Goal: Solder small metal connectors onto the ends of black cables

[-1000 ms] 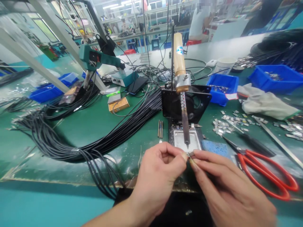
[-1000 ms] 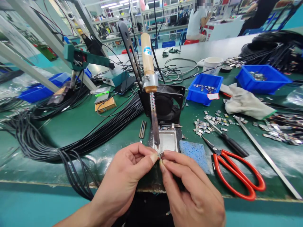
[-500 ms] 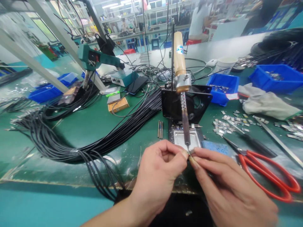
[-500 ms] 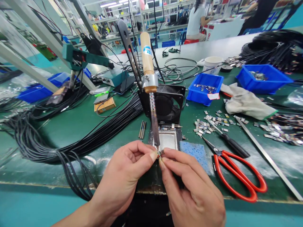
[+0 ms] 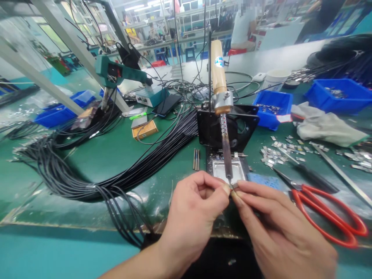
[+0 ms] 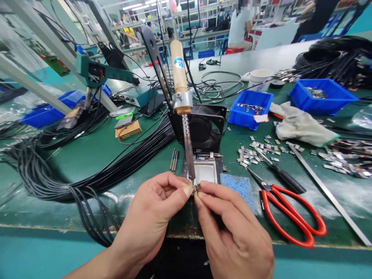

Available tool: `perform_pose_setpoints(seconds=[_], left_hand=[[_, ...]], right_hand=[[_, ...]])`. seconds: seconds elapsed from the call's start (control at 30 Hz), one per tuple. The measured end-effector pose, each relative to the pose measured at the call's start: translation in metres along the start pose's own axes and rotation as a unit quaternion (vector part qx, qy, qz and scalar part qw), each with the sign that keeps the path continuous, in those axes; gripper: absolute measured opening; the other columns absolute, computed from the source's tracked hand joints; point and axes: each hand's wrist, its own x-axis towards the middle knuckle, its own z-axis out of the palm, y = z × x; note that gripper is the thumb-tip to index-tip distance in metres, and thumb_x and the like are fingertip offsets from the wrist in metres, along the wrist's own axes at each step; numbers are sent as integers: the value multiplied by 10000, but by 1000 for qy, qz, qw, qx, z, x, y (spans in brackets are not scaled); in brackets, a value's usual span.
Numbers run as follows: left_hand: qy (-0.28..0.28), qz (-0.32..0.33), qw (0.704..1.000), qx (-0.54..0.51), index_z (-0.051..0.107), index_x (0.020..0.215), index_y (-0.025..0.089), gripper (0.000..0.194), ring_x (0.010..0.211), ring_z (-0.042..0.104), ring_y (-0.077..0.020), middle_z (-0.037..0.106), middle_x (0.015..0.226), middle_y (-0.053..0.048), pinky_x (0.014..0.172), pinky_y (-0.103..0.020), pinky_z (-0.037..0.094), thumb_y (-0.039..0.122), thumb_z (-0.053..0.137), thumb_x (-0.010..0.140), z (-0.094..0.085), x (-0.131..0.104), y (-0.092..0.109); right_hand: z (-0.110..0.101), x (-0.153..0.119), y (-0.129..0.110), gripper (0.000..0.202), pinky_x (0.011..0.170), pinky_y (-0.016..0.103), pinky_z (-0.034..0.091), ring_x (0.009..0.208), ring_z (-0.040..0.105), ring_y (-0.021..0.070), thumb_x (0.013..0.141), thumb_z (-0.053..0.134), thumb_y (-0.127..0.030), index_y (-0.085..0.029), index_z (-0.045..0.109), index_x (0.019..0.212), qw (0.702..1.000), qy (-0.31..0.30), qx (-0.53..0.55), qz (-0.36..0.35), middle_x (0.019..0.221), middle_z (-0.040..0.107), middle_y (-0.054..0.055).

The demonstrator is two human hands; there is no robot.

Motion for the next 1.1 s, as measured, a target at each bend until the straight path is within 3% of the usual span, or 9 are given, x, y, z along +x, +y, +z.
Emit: perform_pose_setpoints(seconds=[0.57, 0.87, 1.1], left_hand=[[4, 3, 1000, 10, 676, 725, 162, 134, 703, 591, -103, 706, 774, -9, 673, -194, 466, 203, 757, 823, 1, 0, 3], [5, 3, 1000, 4, 675, 718, 163, 139, 701, 590, -103, 704, 771, -8, 664, -191, 462, 203, 765, 816, 2, -1, 5], [1, 6, 1000, 5, 673, 728, 164, 132, 702, 588, -103, 701, 776, -7, 674, -195, 463, 202, 757, 823, 1, -1, 3]], right_hand=[[-1, -2, 1, 154, 933, 182, 565, 926, 731, 90, 898, 734, -117, -232, 758, 997, 1000, 0, 7, 10, 1098, 751, -19], [1, 0, 1, 150, 892, 239, 597, 909, 741, 132, 893, 736, -121, -233, 758, 990, 1000, 1, 1, 0, 1087, 753, -1], [-2, 0, 0, 144, 918, 188, 572, 908, 730, 93, 903, 732, -116, -231, 760, 985, 1000, 4, -9, -4, 1074, 752, -16]])
